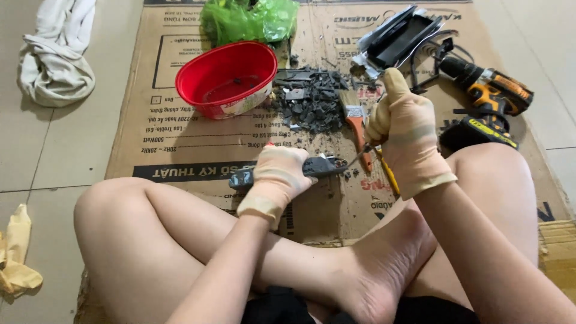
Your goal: A person wearing gloves sits on the floor and uses a screwdriver and pliers to clean and disassemble an electronic component.
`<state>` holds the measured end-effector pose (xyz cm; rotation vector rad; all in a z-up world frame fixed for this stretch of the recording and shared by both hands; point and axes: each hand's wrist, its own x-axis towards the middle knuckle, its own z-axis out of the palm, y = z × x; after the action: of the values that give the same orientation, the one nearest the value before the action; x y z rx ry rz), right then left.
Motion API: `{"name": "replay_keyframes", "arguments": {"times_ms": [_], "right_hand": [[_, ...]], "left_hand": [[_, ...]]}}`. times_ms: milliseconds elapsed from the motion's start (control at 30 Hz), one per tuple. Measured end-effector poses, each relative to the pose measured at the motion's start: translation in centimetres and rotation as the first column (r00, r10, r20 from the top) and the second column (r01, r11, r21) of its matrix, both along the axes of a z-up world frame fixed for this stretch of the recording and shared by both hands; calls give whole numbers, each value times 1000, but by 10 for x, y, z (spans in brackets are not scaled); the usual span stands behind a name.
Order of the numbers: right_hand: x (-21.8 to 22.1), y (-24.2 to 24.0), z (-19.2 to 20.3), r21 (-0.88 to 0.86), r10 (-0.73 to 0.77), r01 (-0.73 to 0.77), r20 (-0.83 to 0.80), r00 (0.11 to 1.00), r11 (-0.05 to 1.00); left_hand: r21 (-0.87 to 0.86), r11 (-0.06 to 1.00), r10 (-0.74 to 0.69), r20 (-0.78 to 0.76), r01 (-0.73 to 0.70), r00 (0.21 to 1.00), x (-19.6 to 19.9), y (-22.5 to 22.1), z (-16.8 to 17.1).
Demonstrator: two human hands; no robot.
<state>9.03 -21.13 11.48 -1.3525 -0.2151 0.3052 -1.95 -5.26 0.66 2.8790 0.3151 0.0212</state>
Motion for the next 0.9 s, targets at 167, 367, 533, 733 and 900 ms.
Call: {"name": "replay_keyframes", "arguments": {"times_ms": [167, 367, 533, 733, 900], "right_hand": [[-16, -2, 9, 66, 34, -38, 51, 998, 997], [-31, -4, -9, 37, -15, 0, 386, 922, 999], [-30, 2, -49, -34, 19, -12, 210, 977, 999], [-28, 10, 14, 121, -35, -15, 395, 918, 993], [11, 11, -68, 153, 90, -155, 364, 927, 976]], "left_hand": [[-21, 999, 29, 44, -28, 999, -2, -5, -8], [17, 1000, 13, -46, -12, 999, 5, -1, 5], [-50, 997, 52, -75, -56, 996, 3, 3, 7], [-27, 999, 18, -101, -21, 995, 8, 2, 7], [-71, 997, 33, -57, -37, 998, 7, 2, 6]]}}
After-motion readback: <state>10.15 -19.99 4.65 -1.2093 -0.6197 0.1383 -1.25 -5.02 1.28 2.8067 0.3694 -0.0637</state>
